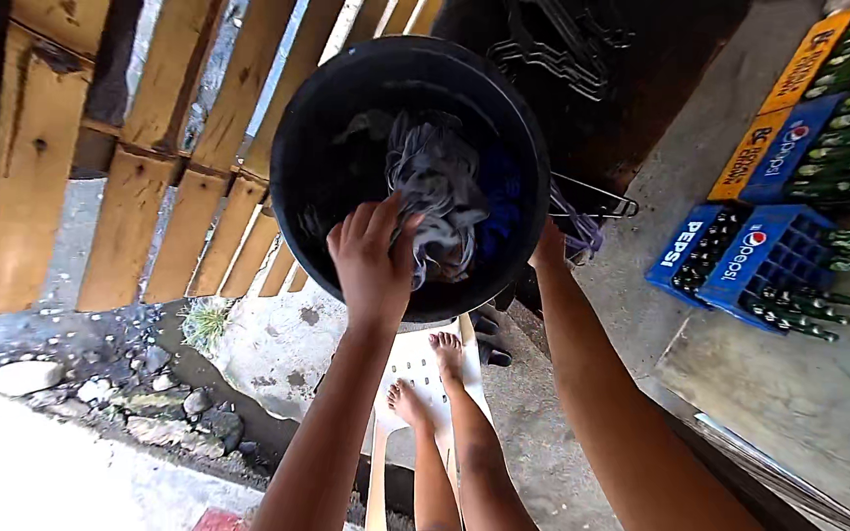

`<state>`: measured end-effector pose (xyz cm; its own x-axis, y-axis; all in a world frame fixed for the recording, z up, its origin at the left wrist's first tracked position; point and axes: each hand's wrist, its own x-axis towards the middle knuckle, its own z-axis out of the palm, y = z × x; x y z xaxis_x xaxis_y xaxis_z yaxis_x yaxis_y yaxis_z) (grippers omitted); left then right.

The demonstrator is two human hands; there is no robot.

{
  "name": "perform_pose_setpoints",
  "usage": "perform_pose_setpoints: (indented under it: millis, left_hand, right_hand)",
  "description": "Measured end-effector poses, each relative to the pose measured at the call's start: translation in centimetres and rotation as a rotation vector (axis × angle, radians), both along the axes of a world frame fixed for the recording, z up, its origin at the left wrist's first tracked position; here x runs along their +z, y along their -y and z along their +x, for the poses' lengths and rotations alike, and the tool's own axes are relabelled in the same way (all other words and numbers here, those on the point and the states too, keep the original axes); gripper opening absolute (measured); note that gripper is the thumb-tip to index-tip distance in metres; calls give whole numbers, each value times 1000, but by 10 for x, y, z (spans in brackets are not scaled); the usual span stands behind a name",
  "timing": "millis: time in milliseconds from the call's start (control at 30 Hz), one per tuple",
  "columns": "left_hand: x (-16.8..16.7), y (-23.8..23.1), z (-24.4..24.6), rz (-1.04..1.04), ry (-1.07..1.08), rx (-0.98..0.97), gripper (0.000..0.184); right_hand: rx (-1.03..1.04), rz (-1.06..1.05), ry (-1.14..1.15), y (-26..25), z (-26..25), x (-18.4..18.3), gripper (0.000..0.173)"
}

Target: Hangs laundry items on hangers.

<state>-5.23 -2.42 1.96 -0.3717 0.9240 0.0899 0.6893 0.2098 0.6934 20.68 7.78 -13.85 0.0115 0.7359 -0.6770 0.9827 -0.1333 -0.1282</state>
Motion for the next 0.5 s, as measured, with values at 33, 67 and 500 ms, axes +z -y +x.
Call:
perform_pose_setpoints:
  millis: [33, 67, 500]
  left_hand:
    - [10, 12, -6, 78, 84, 68, 35]
    - [20, 23, -11, 157, 196, 148, 34]
    - [27, 195, 20, -30, 1006, 983, 34]
  right_hand:
    - [17, 0, 8, 5, 1, -7, 55]
    - [32, -3, 14, 10, 0, -14, 52]
    - [-164, -59, 210, 49, -26, -44, 68]
